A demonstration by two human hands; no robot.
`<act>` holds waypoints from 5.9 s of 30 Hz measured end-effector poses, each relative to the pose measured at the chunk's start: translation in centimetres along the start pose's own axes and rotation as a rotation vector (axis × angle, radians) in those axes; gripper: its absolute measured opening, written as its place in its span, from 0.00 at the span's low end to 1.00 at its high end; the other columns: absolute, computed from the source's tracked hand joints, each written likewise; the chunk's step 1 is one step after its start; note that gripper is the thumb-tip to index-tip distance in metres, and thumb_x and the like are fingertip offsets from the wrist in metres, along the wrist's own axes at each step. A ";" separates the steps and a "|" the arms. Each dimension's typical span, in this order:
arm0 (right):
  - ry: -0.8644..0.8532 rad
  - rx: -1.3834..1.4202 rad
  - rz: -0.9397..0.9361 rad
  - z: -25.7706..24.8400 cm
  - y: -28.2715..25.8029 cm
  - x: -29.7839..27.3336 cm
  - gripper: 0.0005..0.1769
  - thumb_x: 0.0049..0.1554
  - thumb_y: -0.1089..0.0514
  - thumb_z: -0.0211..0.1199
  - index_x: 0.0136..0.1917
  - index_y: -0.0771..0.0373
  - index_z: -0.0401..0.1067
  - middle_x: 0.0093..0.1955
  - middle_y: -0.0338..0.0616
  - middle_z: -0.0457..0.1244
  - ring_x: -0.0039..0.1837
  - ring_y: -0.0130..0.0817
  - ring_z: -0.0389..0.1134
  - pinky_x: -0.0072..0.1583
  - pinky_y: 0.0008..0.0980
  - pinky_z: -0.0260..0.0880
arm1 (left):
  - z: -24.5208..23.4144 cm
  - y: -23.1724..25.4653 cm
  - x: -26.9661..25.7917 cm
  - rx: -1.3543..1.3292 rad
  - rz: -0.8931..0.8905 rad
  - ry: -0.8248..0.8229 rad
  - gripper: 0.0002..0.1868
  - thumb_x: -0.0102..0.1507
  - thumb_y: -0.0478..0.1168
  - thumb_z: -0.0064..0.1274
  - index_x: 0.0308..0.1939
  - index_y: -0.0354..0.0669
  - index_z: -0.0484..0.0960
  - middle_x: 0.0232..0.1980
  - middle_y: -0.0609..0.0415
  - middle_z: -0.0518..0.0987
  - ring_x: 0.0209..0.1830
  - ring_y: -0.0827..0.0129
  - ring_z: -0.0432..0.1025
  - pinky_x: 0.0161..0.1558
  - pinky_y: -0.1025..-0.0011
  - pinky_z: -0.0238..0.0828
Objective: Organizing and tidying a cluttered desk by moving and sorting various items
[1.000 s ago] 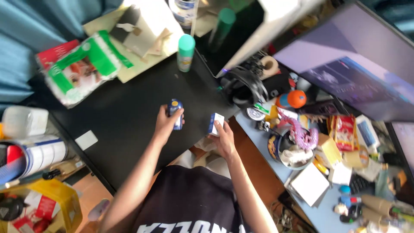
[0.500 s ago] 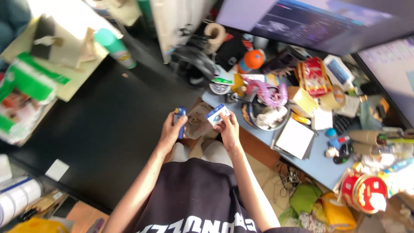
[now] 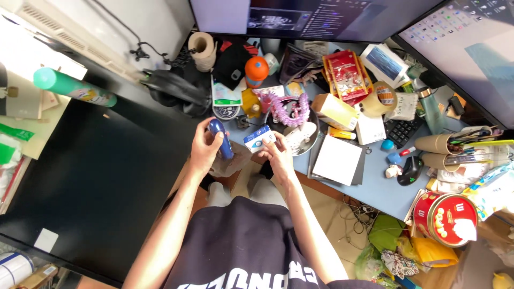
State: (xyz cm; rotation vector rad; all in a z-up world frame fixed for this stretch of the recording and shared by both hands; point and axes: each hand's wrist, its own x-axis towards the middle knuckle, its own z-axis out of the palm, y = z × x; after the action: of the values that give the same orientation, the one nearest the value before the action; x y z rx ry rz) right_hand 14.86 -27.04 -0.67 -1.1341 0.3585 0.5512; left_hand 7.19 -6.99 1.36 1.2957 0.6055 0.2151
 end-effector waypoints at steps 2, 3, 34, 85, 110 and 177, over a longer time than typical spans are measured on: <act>-0.006 -0.012 -0.009 -0.3 -1.4 0.6 0.24 0.55 0.61 0.72 0.62 0.64 0.69 0.45 0.48 0.63 0.39 0.36 0.73 0.44 0.31 0.82 | 0.8 -0.4 0.9 -0.013 0.022 -0.013 0.30 0.66 0.37 0.55 0.71 0.45 0.64 0.50 0.39 0.80 0.51 0.60 0.78 0.51 0.66 0.79; -0.009 -0.028 -0.021 -0.4 -2.2 0.9 0.25 0.54 0.61 0.73 0.62 0.66 0.68 0.46 0.48 0.63 0.39 0.35 0.73 0.45 0.31 0.82 | 1.1 -0.6 1.4 -0.031 0.043 -0.028 0.30 0.66 0.35 0.53 0.71 0.48 0.62 0.51 0.39 0.81 0.51 0.61 0.79 0.51 0.68 0.78; -0.003 -1.810 -0.866 -10.5 -12.1 24.7 0.22 0.47 0.41 0.72 0.55 0.45 0.76 0.42 0.35 0.71 0.53 0.41 0.66 0.55 0.41 0.58 | 18.5 -1.3 16.0 1.307 0.211 -0.093 0.31 0.66 0.33 0.51 0.71 0.67 0.65 0.60 0.50 0.72 0.57 0.47 0.74 0.52 0.47 0.78; -0.093 -1.387 -1.141 11.4 0.6 -1.6 0.10 0.60 0.66 0.64 0.55 0.59 0.77 0.64 0.53 0.64 0.64 0.50 0.68 0.64 0.44 0.69 | -29.9 7.6 10.5 0.399 0.057 0.558 0.51 0.65 0.52 0.65 0.78 0.35 0.46 0.75 0.29 0.53 0.76 0.35 0.54 0.68 0.41 0.65; -0.584 -1.044 -0.625 23.6 6.9 -4.4 0.48 0.52 0.50 0.75 0.79 0.48 0.54 0.71 0.47 0.58 0.72 0.53 0.62 0.70 0.53 0.65 | -18.3 11.1 -1.8 0.518 0.522 0.073 0.34 0.53 0.41 0.76 0.59 0.34 0.77 0.49 0.44 0.76 0.52 0.48 0.75 0.40 0.65 0.83; -0.270 -1.062 -0.624 4.8 -2.1 14.8 0.39 0.46 0.55 0.82 0.65 0.66 0.66 0.56 0.58 0.58 0.57 0.63 0.68 0.54 0.52 0.75 | -11.4 1.4 -5.6 0.239 -0.109 0.159 0.20 0.70 0.38 0.49 0.64 0.33 0.72 0.53 0.35 0.79 0.50 0.54 0.77 0.51 0.63 0.75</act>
State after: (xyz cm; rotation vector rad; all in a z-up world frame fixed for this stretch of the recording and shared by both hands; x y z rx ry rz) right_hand 28.06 -19.89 -5.12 -2.0445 -0.6032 0.3063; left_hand -3.28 0.22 2.77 1.4794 0.8555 0.1603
